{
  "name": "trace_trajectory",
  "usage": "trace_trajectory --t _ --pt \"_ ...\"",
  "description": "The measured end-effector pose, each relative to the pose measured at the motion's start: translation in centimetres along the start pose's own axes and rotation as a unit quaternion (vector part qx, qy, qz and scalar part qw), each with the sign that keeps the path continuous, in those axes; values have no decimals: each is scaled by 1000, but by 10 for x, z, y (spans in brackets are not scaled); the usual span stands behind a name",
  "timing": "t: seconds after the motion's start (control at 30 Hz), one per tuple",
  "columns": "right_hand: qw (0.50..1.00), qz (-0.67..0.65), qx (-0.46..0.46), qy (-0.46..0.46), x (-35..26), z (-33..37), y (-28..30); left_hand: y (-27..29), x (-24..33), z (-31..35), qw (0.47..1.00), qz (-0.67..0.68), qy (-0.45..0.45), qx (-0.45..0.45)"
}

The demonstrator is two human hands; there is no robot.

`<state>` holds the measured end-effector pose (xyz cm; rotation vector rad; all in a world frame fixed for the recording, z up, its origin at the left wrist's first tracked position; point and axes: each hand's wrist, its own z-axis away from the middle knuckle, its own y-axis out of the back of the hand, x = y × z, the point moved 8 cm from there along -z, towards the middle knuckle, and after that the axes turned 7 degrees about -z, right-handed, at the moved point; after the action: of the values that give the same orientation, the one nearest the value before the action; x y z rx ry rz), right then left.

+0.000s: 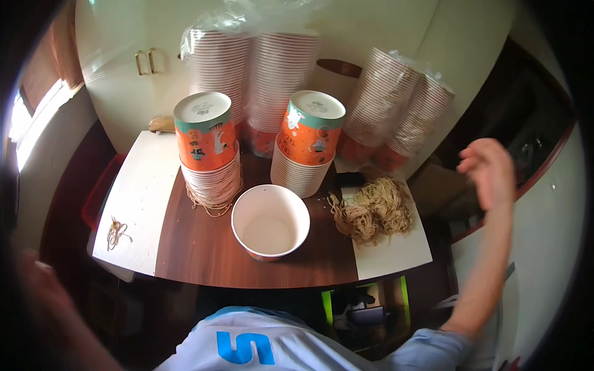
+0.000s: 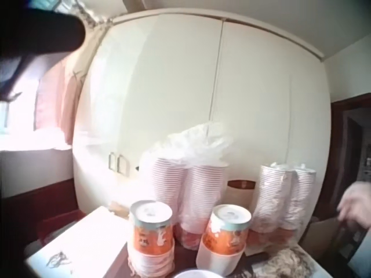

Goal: Manually tying elastic strings through holes in paper cups.

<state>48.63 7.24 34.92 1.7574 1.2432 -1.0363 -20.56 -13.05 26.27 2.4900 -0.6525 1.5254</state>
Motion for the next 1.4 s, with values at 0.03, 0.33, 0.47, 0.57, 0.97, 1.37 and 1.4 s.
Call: trace_trajectory --t 0.03,0.33,0.47,0.57,0.97,1.37,1.4 --pt "999 -38 -16 -12 22 25 -6 69 -106 18 999 44 -32 -3" --pt "893 -194 -294 -280 120 135 -211 -172 -96 260 775 131 152 -599" --pt "866 -263 -306 -295 132 151 -244 -220 -72 274 736 160 117 -648" --pt "867 -287 -322 -251 140 163 -257 -235 -62 279 741 141 87 -650" --pt "936 -88 -340 -13 113 157 -247 -241 -67 267 789 134 45 -599" --pt "853 -338 -301 -261 154 158 -227 -201 -134 278 679 153 292 -656" --pt "858 -307 -312 -270 156 159 -227 -199 -133 277 678 164 310 -645"
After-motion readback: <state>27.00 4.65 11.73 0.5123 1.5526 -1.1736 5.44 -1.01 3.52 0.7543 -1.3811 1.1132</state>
